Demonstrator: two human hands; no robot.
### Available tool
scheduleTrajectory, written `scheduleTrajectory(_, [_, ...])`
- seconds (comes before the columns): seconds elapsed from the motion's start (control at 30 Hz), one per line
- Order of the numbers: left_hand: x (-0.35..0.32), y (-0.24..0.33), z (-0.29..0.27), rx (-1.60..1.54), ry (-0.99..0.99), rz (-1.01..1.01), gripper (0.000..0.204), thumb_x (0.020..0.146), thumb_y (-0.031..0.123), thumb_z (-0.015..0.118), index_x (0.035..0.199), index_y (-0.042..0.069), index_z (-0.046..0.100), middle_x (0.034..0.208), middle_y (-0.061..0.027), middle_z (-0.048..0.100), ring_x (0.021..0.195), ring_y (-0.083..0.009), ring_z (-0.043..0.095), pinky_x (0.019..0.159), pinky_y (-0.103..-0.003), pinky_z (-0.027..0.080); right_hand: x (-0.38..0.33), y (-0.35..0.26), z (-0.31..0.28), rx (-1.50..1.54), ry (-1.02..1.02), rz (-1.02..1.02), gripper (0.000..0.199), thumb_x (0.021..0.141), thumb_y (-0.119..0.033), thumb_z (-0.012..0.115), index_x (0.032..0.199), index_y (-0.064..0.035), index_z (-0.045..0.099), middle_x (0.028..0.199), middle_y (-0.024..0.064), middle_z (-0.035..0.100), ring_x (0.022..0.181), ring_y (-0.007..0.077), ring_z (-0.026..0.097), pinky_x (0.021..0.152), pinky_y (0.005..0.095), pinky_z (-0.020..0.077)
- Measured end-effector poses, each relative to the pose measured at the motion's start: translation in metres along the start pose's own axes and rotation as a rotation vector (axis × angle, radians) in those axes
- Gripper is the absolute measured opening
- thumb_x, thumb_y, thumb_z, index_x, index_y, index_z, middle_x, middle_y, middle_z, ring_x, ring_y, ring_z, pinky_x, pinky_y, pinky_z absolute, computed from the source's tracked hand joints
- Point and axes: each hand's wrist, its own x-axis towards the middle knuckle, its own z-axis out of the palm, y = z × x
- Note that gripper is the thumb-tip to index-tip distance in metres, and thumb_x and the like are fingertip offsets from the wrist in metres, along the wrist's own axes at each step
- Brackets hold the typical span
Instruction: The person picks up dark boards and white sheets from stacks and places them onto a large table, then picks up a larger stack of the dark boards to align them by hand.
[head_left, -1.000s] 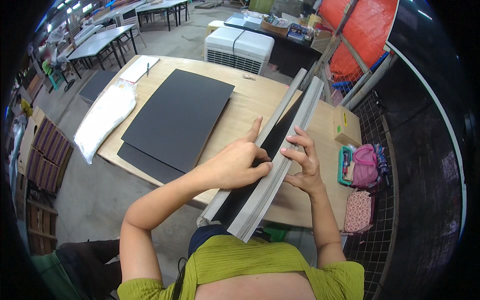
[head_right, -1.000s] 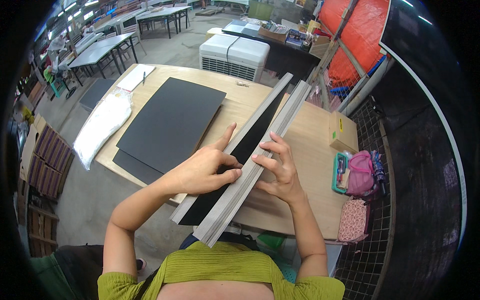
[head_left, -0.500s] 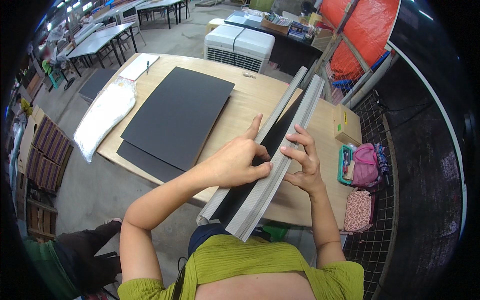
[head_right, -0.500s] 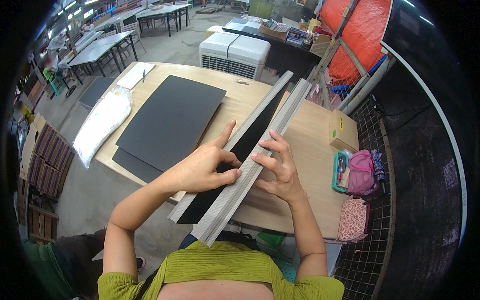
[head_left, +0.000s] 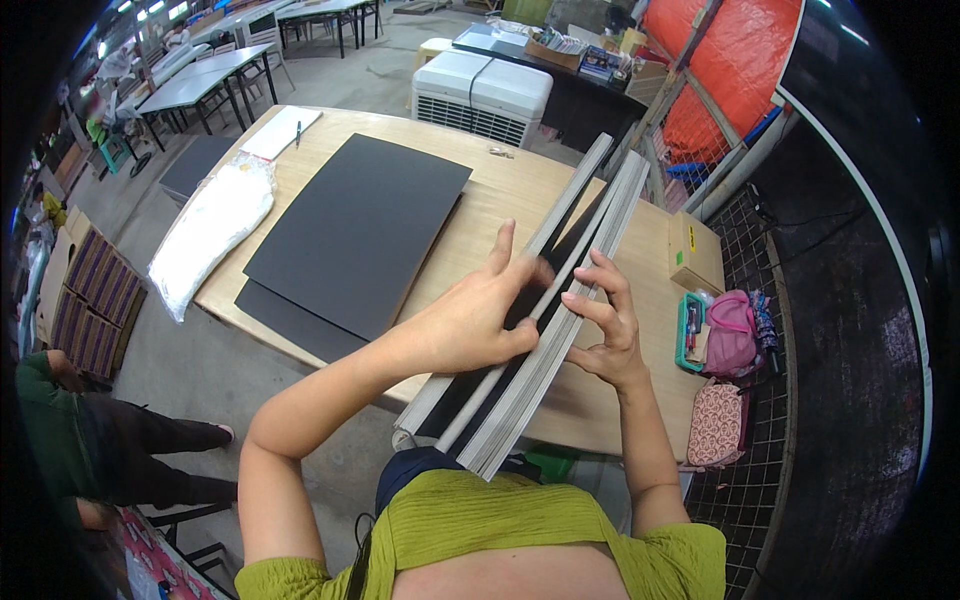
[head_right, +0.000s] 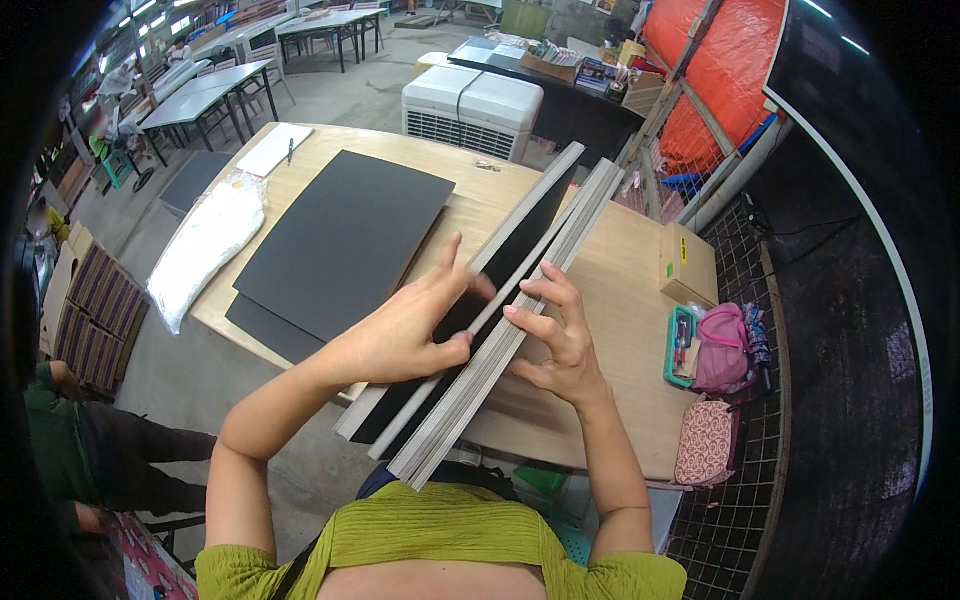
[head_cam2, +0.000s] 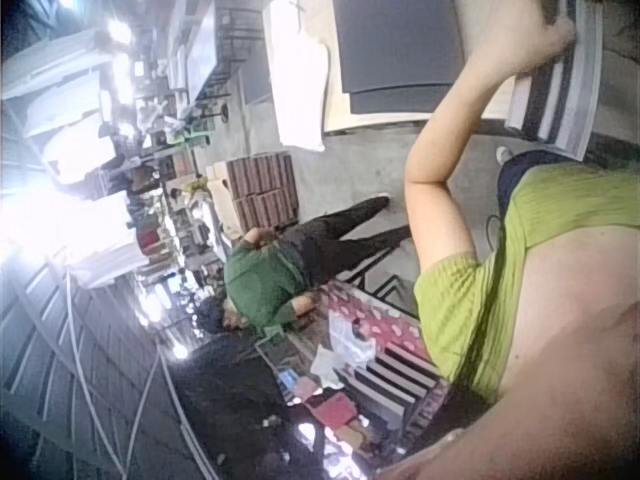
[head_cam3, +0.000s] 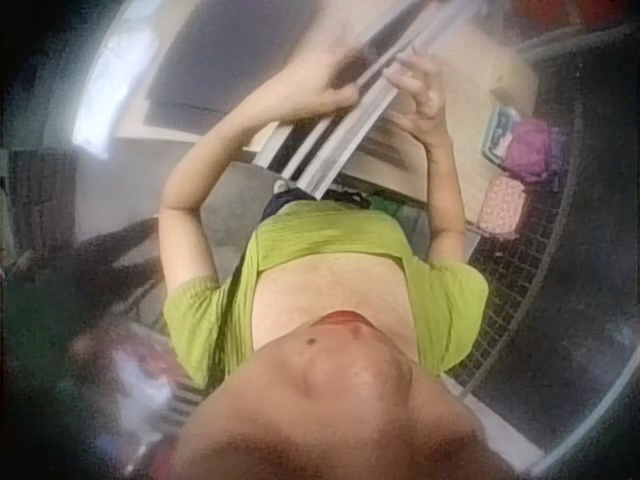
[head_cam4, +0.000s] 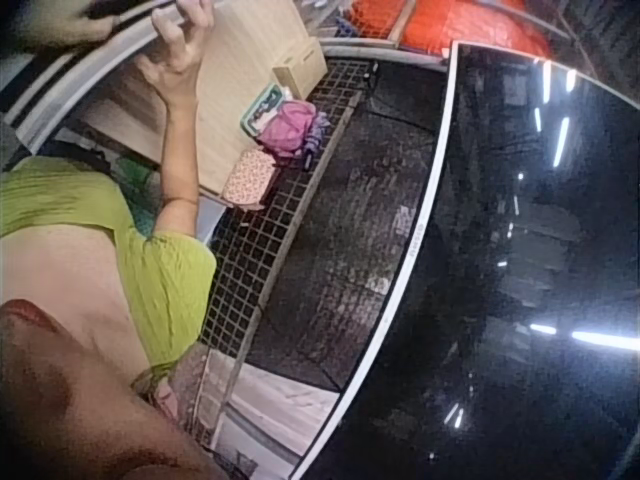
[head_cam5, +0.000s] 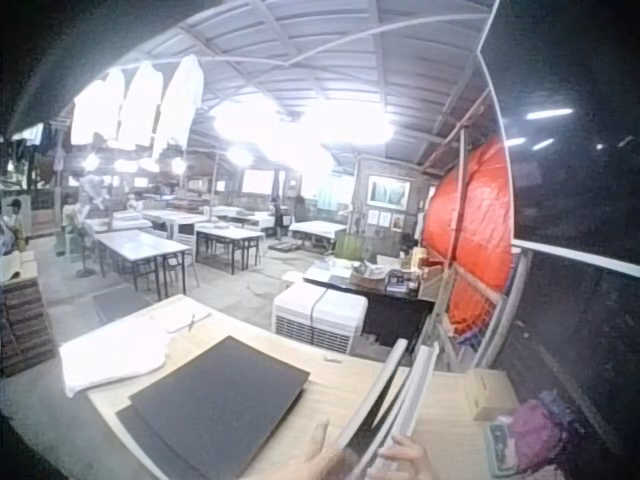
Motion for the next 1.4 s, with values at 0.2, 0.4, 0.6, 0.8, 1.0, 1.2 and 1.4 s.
scheduleTrajectory(0.2, [-0.001,0.010,-0.005,0.066,-0.084,-0.041,0.030,0.088,0.021,0.055,0.097,0.000,0.073,0.149,-0.0457,0.006,0.119,-0.0492,0.054,0.107,-0.042,0.038,-0.001,0.000,0.000,0.006,0.002,0.011,0.070,0.051,-0.010,0.090,0.115,-0.0184,0.062,0.127,0.0107,0.052,0.134,0.0432,0.039,0.108,0.0541,0.0401])
scheduleTrajectory(0.4, [-0.003,0.014,-0.009,0.074,-0.162,-0.079,0.039,0.090,0.032,0.058,0.095,-0.004,0.074,0.150,-0.0455,0.004,0.112,-0.0510,0.058,0.106,-0.042,0.039,0.000,0.002,0.002,0.013,0.008,-0.001,0.071,0.050,-0.010,0.090,0.114,-0.0194,0.061,0.127,0.0105,0.052,0.135,0.0437,0.039,0.107,0.0545,0.0409])
scheduleTrajectory(0.6, [-0.004,0.010,-0.011,0.037,-0.162,-0.073,0.037,0.089,0.030,0.060,0.094,-0.004,0.074,0.150,-0.0456,0.004,0.118,-0.0523,0.054,0.108,-0.040,0.037,0.002,0.002,0.005,0.030,0.005,-0.006,0.073,0.050,-0.009,0.090,0.115,-0.0198,0.060,0.129,0.0109,0.052,0.135,0.0442,0.039,0.107,0.0545,0.0412])
scheduleTrajectory(0.8, [-0.003,0.007,-0.011,0.020,-0.160,-0.058,0.036,0.089,0.028,0.060,0.093,-0.006,0.073,0.150,-0.0455,0.003,0.123,-0.0511,0.050,0.109,-0.037,0.036,0.000,0.006,0.006,0.028,0.003,-0.025,0.074,0.049,-0.009,0.090,0.116,-0.0203,0.060,0.131,0.0119,0.051,0.135,0.0453,0.038,0.108,0.0548,0.0406])
scheduleTrajectory(1.0, [-0.002,0.010,-0.013,0.012,-0.184,-0.081,0.036,0.090,0.027,0.060,0.093,-0.006,0.073,0.150,-0.0449,0.003,0.121,-0.0489,0.053,0.106,-0.038,0.038,-0.001,0.006,0.007,0.038,0.013,-0.022,0.075,0.050,-0.010,0.090,0.117,-0.0210,0.059,0.132,0.0127,0.050,0.135,0.0459,0.037,0.108,0.0551,0.0402])
scheduleTrajectory(1.2, [-0.003,0.009,-0.012,0.013,-0.166,-0.035,0.033,0.090,0.025,0.060,0.094,-0.005,0.074,0.151,-0.0440,0.003,0.117,-0.0450,0.057,0.105,-0.037,0.039,-0.001,0.006,0.006,0.039,0.012,-0.022,0.075,0.051,-0.012,0.091,0.118,-0.0214,0.058,0.132,0.0128,0.050,0.136,0.0460,0.037,0.107,0.0544,0.0412])
scheduleTrajectory(1.4, [-0.001,0.007,-0.010,0.012,-0.182,-0.055,0.032,0.091,0.024,0.060,0.093,-0.005,0.074,0.152,-0.0430,0.002,0.116,-0.0446,0.058,0.105,-0.037,0.040,-0.002,0.005,0.005,0.038,0.012,-0.013,0.075,0.050,-0.012,0.092,0.117,-0.0218,0.058,0.133,0.0125,0.050,0.136,0.0461,0.036,0.108,0.0546,0.0407])
